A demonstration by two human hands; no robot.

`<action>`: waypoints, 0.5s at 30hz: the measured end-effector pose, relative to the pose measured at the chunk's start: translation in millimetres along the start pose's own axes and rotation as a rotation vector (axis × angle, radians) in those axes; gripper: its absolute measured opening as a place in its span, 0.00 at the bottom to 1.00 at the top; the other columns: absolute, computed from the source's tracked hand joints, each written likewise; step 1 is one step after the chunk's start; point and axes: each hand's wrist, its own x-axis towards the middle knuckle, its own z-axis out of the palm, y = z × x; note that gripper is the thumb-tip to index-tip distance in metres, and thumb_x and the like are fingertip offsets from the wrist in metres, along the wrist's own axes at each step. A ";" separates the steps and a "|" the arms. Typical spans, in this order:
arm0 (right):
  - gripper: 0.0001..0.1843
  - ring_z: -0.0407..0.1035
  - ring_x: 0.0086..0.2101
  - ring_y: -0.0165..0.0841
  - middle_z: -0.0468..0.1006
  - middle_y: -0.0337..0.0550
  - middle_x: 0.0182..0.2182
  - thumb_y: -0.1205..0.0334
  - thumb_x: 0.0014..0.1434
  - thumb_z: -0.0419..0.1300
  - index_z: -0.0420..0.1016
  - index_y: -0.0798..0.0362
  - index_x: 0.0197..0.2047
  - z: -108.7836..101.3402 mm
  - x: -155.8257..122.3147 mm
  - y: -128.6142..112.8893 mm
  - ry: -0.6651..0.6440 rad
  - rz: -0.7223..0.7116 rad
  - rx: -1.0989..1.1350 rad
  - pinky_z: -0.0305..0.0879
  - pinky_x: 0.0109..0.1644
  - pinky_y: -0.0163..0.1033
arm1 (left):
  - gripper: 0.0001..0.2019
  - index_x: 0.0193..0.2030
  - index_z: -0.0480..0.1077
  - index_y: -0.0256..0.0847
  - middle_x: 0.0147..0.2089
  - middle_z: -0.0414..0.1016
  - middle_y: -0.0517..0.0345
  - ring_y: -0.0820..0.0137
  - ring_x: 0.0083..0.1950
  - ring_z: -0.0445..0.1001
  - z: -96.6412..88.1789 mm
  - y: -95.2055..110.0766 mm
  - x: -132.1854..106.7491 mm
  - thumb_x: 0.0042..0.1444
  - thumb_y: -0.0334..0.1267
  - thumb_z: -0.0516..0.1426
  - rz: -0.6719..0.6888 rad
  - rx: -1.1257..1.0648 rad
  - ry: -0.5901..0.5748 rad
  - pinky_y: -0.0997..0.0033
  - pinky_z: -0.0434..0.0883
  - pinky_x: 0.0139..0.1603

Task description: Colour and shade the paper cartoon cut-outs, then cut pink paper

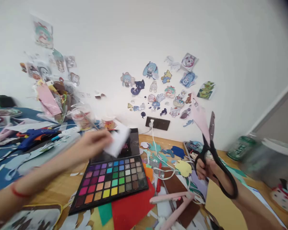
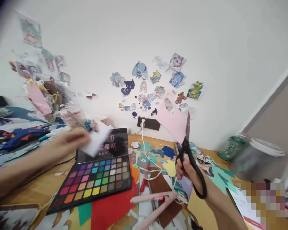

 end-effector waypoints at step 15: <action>0.22 0.59 0.25 0.28 0.59 0.34 0.23 0.39 0.56 0.52 0.60 0.52 0.30 -4.7 10.0 18.7 -0.028 0.174 0.117 0.59 0.32 0.35 | 0.18 0.54 0.60 0.33 0.49 0.65 0.48 0.63 0.50 0.65 192.8 96.6 79.5 0.56 0.31 0.53 -0.045 -0.276 -0.025 0.56 0.62 0.54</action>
